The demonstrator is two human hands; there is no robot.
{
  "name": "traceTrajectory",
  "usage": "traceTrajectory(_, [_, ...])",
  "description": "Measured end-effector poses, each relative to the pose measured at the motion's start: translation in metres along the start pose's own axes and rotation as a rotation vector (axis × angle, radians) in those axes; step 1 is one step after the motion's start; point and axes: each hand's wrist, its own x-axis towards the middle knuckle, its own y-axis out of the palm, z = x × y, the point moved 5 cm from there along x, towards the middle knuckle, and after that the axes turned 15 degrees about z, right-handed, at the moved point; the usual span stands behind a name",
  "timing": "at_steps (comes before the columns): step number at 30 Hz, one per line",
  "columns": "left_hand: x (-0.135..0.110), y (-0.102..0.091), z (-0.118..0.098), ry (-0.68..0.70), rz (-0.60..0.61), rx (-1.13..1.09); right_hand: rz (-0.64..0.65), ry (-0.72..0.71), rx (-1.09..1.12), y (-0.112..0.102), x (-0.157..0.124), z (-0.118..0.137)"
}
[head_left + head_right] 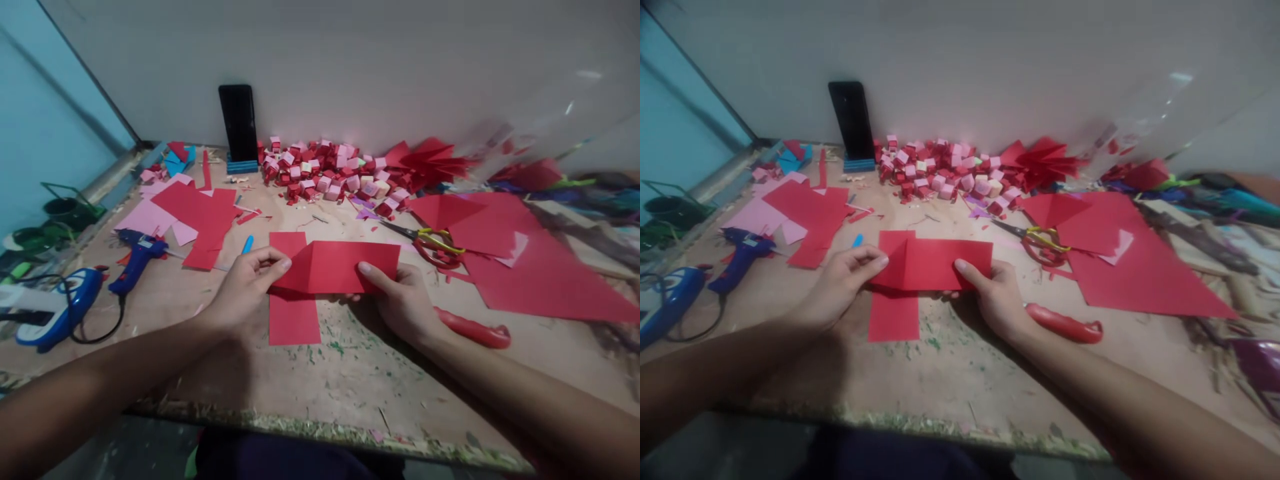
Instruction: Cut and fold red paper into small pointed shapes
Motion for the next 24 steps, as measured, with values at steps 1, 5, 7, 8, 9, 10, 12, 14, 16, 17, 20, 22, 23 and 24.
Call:
traceTrajectory(1, [0.001, -0.001, 0.000, 0.009, -0.013, 0.020, -0.013, -0.016, 0.014, -0.002, 0.000, -0.001])
traceTrajectory(5, [0.001, -0.006, 0.002, -0.021, -0.041, 0.081, -0.032, -0.037, 0.013, -0.005, -0.001, -0.003])
traceTrajectory(7, [0.001, -0.007, 0.002, -0.041, -0.012, 0.079, -0.016, -0.022, 0.010, -0.005, -0.002, -0.004])
traceTrajectory(8, [0.002, -0.006, 0.003, -0.045, 0.012, 0.067, -0.012, -0.016, 0.016, -0.004, -0.003, -0.004])
traceTrajectory(9, [0.002, -0.005, 0.003, -0.046, 0.037, 0.054, -0.010, -0.010, 0.024, -0.004, -0.004, -0.004])
traceTrajectory(10, [0.003, -0.004, 0.003, -0.045, 0.054, 0.047, -0.009, -0.006, 0.029, -0.003, -0.004, -0.004])
traceTrajectory(12, [0.003, -0.002, 0.004, -0.032, 0.055, 0.064, -0.001, 0.003, 0.014, -0.002, -0.005, -0.003])
traceTrajectory(14, [0.002, -0.001, 0.006, -0.014, 0.023, 0.094, 0.004, 0.018, -0.026, -0.001, -0.006, -0.002])
traceTrajectory(16, [0.001, -0.001, 0.008, -0.001, -0.011, 0.106, 0.001, 0.032, -0.064, -0.002, -0.006, -0.002])
traceTrajectory(17, [0.001, -0.001, 0.009, 0.003, -0.027, 0.108, -0.003, 0.035, -0.074, -0.003, -0.006, -0.002])
traceTrajectory(20, [0.001, -0.002, 0.011, 0.002, -0.084, 0.079, -0.002, 0.015, -0.054, -0.003, -0.005, -0.002])
traceTrajectory(22, [0.002, -0.003, 0.012, 0.002, -0.123, 0.021, 0.011, -0.002, -0.037, -0.001, -0.004, -0.002])
traceTrajectory(23, [0.002, -0.004, 0.012, 0.006, -0.132, -0.009, 0.013, -0.009, -0.036, -0.001, -0.004, -0.002])
traceTrajectory(24, [0.003, -0.004, 0.013, 0.008, -0.132, -0.033, 0.008, -0.015, -0.041, -0.001, -0.004, -0.003])
